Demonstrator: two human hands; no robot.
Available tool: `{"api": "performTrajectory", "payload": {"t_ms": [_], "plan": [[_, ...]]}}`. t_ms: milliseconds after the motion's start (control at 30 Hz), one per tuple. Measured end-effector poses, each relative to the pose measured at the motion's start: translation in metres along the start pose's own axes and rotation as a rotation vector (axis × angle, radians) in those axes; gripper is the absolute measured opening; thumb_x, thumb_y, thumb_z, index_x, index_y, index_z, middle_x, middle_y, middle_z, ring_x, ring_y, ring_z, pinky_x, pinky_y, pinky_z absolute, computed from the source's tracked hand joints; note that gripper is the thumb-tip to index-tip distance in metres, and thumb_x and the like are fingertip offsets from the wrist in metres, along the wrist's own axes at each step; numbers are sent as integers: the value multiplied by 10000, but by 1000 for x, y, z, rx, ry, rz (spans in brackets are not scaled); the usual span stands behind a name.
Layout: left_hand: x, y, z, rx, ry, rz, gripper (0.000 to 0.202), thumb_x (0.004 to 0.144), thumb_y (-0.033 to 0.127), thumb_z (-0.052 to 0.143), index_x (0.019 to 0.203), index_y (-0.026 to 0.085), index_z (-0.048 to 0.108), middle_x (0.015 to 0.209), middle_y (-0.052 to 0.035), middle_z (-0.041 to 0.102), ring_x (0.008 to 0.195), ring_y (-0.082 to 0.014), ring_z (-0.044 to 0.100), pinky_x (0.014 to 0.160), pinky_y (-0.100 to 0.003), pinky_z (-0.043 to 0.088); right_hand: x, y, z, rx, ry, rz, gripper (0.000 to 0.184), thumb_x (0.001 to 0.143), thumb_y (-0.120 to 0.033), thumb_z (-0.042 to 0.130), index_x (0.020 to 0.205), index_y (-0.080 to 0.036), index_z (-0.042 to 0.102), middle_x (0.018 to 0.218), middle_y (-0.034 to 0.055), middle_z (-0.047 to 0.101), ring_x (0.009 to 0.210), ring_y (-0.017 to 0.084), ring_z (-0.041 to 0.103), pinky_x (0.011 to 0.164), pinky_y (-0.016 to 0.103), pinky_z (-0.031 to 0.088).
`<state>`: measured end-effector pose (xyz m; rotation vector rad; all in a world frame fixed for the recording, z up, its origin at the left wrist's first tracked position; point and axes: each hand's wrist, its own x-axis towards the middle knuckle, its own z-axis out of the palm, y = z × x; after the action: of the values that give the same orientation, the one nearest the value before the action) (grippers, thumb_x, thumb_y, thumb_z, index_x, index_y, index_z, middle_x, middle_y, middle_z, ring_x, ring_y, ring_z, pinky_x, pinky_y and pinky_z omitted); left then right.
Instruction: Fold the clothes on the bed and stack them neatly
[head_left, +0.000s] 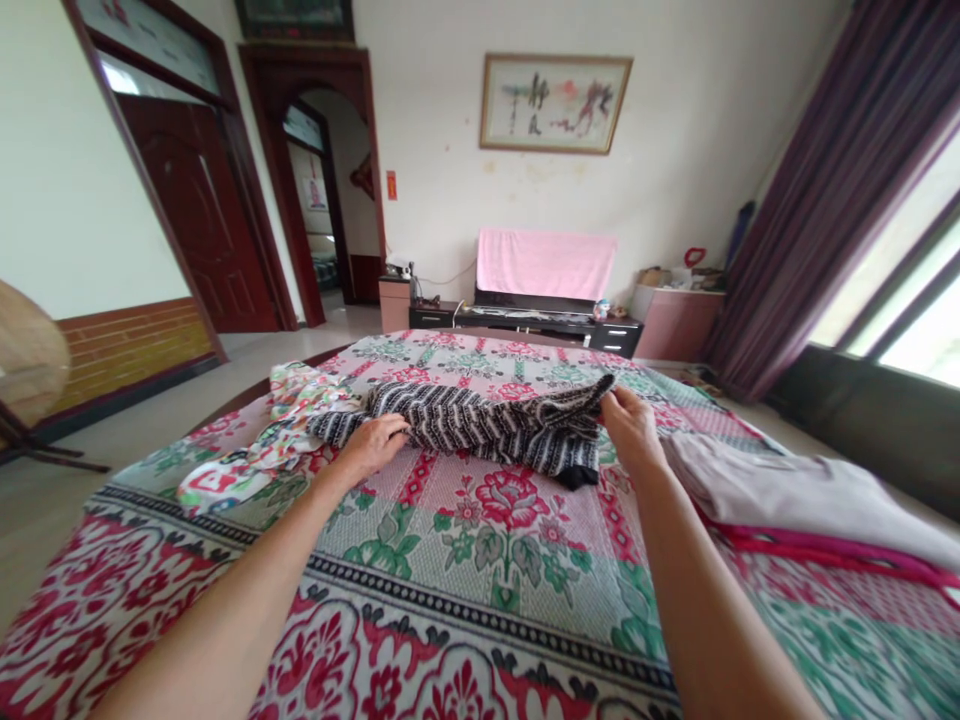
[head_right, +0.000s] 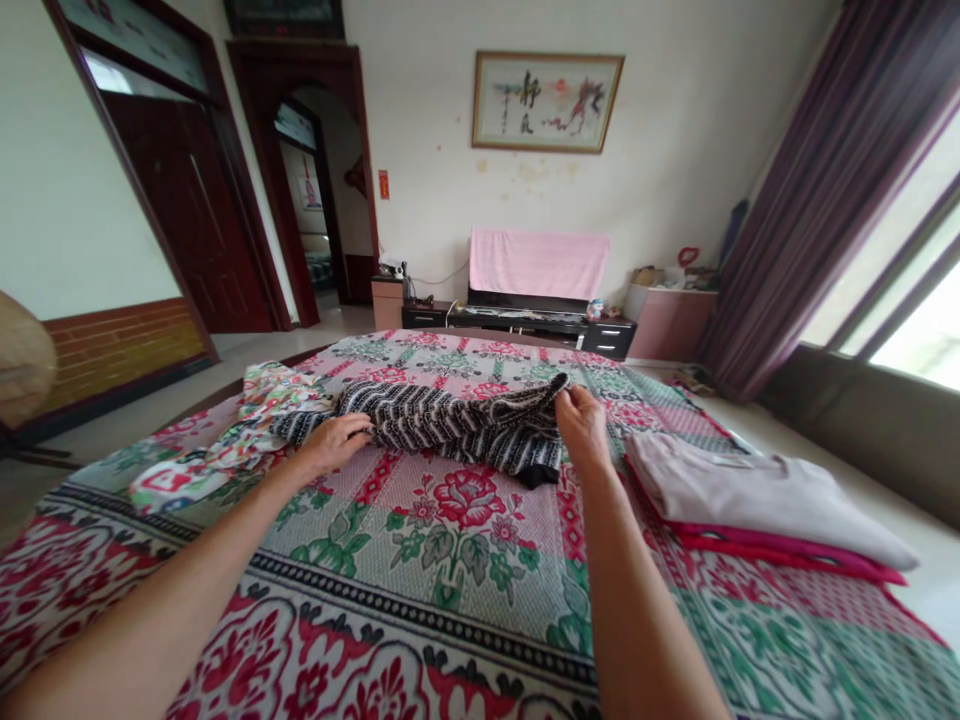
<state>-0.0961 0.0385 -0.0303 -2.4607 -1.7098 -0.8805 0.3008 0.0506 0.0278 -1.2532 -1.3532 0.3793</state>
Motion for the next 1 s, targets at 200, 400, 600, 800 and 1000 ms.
{"api": "performTrajectory", "payload": {"t_ms": [200,400,600,800,1000], "plan": [[11,13,-30,-100,218,-328,402,798,390,405,976,183,700,823,-28,716,752,-182,633,700,-253,464,-2,-1,9,85,0,51,369,715,-524,540,610,-171,528,504,-54,436,502,85,362,468,212,272],[12,11,-48,2,433,-503,406,783,347,413,1000,163,702,821,-51,712,802,-206,631,762,-280,468,-10,-24,20,292,-121,197,408,662,-574,603,679,-168,562,510,-41,514,461,98,442,448,216,331],[11,47,-43,-71,140,-110,648,719,348,555,1329,146,480,1362,-105,510,1243,-254,470,1060,-348,349,-31,-43,47,449,-313,235,304,672,-485,638,719,-187,597,564,-31,595,508,128,536,475,228,399],[2,103,-9,-323,-66,125,864,644,396,689,1408,170,354,1451,-127,395,1310,-285,388,1078,-416,320,-58,-69,70,372,-694,54,200,739,-342,592,819,-169,652,629,-38,611,568,90,521,536,208,413],[5,94,2,-390,-125,29,196,716,225,493,764,157,670,682,14,657,714,-173,607,673,-261,456,-49,-73,50,352,-939,21,262,751,-356,629,963,-202,637,842,11,687,731,110,612,651,236,474]]}}
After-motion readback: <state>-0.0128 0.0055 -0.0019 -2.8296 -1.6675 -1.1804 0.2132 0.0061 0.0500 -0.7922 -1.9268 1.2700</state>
